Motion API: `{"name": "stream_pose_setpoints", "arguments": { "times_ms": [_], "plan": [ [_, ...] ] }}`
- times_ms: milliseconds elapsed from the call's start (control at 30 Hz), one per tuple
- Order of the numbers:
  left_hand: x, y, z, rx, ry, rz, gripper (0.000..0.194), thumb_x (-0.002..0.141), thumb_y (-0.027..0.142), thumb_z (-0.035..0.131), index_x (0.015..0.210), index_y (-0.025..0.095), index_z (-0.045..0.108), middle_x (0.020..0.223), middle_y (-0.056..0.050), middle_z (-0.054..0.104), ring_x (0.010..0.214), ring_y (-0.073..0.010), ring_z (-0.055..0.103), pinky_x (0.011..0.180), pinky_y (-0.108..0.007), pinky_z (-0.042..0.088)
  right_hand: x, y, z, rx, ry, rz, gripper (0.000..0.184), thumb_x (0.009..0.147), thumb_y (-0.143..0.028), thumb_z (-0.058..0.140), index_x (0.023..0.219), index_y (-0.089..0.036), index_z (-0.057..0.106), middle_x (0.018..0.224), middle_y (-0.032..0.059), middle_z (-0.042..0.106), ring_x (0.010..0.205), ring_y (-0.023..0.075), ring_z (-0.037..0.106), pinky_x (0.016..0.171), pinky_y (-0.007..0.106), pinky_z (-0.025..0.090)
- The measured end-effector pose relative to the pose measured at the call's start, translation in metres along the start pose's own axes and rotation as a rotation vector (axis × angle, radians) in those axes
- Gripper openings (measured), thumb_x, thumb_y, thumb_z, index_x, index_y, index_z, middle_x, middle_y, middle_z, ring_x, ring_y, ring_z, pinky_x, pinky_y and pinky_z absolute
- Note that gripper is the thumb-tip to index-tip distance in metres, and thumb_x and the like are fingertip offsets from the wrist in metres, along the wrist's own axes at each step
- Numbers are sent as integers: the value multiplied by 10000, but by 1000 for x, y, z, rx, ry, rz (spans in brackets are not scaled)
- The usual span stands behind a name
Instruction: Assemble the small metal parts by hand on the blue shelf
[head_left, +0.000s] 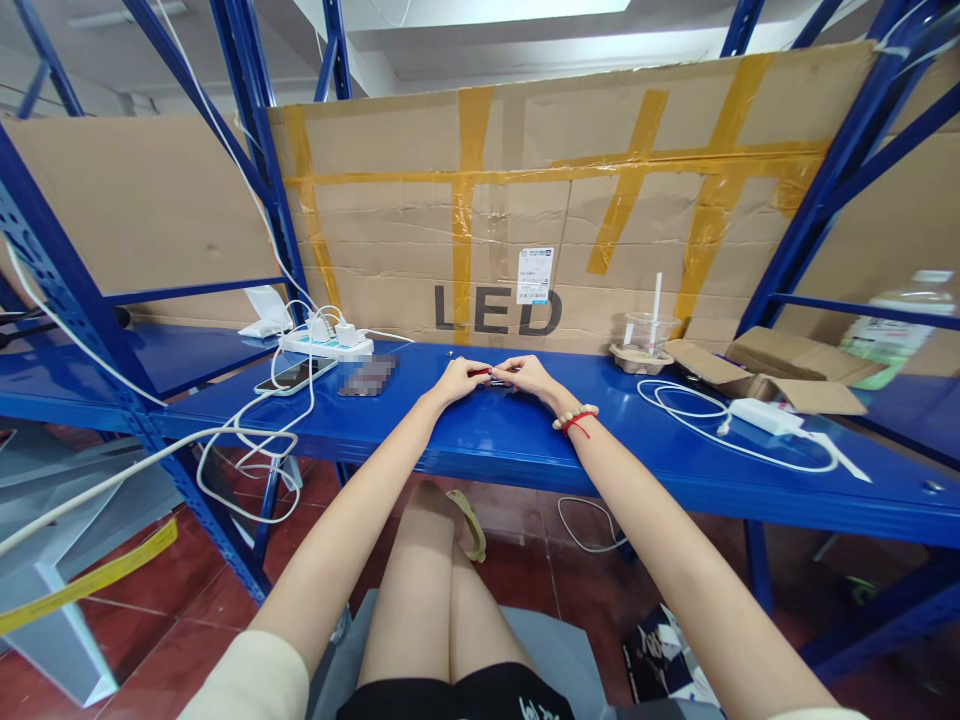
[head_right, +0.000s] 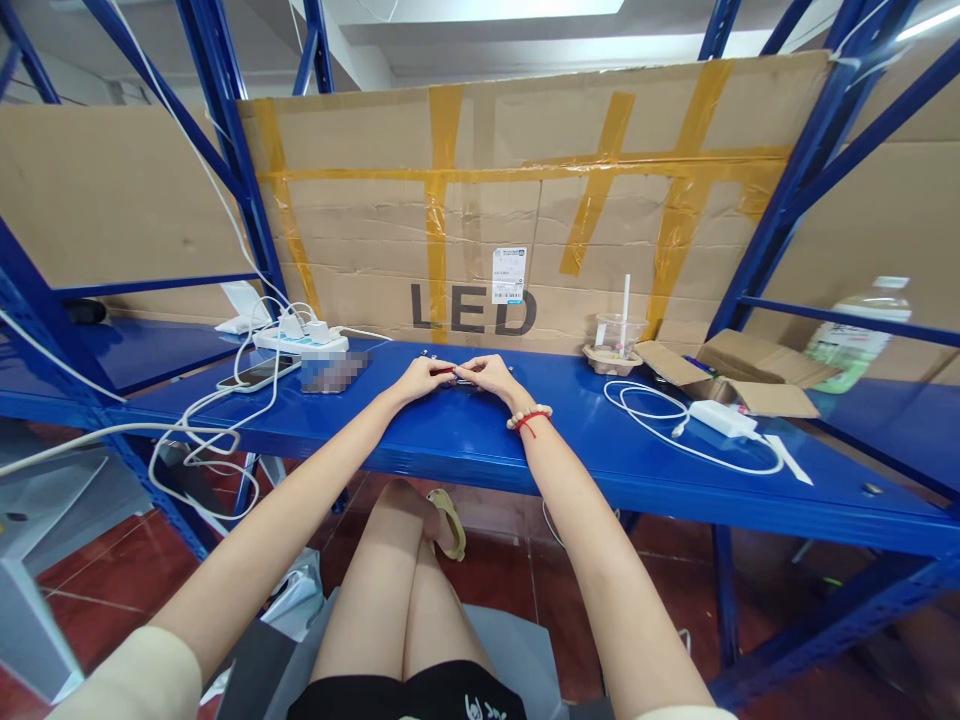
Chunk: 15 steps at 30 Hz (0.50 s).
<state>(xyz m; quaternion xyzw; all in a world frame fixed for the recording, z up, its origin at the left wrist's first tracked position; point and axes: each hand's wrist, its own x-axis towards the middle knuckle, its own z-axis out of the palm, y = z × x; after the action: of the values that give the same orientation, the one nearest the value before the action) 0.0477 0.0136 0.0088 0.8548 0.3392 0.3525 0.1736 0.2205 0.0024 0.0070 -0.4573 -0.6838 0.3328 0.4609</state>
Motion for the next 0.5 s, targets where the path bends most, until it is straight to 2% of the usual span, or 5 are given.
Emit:
{"name": "stream_pose_setpoints", "arguments": {
  "times_ms": [300, 500],
  "plan": [
    [1, 0, -1, 11, 46, -20, 285, 691, 191, 608, 957, 155, 703, 904, -54, 714, 828, -200, 635, 818, -302, 461, 2, 0, 3, -38, 21, 53, 386, 533, -478, 755, 596, -119, 627, 464, -15, 487, 438, 55, 403, 393, 179, 358],
    [1, -1, 0, -31, 60, -23, 257, 688, 165, 611, 926, 144, 706, 902, -53, 713, 840, -201, 637, 829, -304, 468, 0, -3, 5, -33, 16, 41, 426, 516, -507, 756, 634, -115, 634, 470, -17, 486, 440, 59, 409, 388, 182, 355]
  ]
}}
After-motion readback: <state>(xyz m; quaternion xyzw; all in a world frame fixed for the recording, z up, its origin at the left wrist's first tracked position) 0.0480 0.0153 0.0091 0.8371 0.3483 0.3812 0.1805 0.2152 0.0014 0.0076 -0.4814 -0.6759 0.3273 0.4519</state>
